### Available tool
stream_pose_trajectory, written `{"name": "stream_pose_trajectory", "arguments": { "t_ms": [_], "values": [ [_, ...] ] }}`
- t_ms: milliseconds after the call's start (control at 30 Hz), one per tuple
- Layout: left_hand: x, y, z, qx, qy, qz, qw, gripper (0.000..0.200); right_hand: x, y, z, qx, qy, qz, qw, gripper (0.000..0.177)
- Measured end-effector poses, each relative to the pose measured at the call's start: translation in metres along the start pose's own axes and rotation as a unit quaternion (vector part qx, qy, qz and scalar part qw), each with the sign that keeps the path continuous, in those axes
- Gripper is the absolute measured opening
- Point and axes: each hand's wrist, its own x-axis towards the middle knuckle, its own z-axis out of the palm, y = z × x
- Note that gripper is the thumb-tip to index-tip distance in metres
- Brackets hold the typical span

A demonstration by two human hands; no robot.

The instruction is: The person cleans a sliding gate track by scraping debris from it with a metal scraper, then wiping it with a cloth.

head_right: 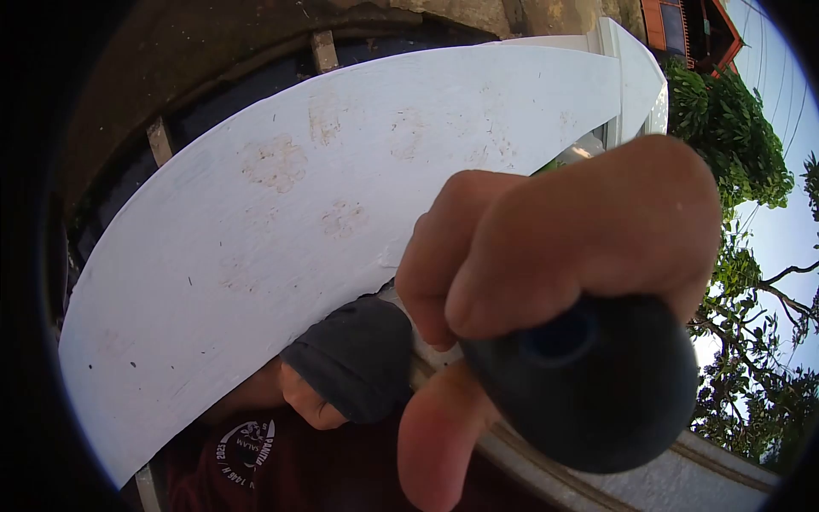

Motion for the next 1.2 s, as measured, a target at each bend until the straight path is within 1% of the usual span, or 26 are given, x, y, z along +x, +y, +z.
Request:
{"name": "stream_pose_trajectory", "arguments": {
  "t_ms": [133,200,267,400,567,667,767,867,967,1100,1200],
  "values": [
    [0.01,0.006,-0.001,0.029,-0.002,-0.023,0.999,0.006,-0.001,0.003,-0.008,0.047,0.051,-0.031,0.997,0.066],
    [0.011,0.002,-0.003,0.02,-0.02,-0.004,1.0,0.006,-0.007,0.006,-0.019,0.064,0.088,-0.056,0.993,0.065],
    [0.011,-0.001,-0.005,0.008,-0.04,0.021,0.999,0.007,-0.018,0.004,-0.033,0.07,0.108,-0.085,0.988,0.062],
    [0.013,-0.008,-0.009,0.007,-0.077,0.065,0.995,0.007,-0.031,0.021,-0.02,0.094,0.259,-0.133,0.952,0.053],
    [0.015,-0.013,-0.012,0.004,-0.114,0.115,0.987,0.008,-0.04,0.037,-0.01,0.168,0.33,-0.179,0.911,0.045],
    [0.015,-0.016,-0.014,0.004,-0.133,0.136,0.982,0.009,-0.038,0.039,0.001,0.185,0.368,-0.172,0.895,0.044],
    [0.013,-0.021,-0.014,0.004,-0.151,0.155,0.976,0.009,-0.037,0.037,0.003,0.168,0.37,-0.141,0.903,0.046],
    [0.012,-0.026,-0.016,0.007,-0.164,0.169,0.972,0.01,-0.037,0.038,0.002,0.161,0.328,-0.144,0.919,0.048],
    [0.011,-0.028,-0.018,0.011,-0.178,0.18,0.967,0.01,-0.036,0.042,-0.005,0.186,0.274,-0.173,0.928,0.051],
    [0.012,-0.031,-0.02,0.013,-0.191,0.186,0.964,0.011,-0.036,0.047,-0.011,0.246,0.267,-0.179,0.914,0.052],
    [0.009,-0.033,-0.02,0.012,-0.2,0.193,0.961,0.012,-0.036,0.047,-0.015,0.26,0.221,-0.18,0.923,0.049]
  ]
}}
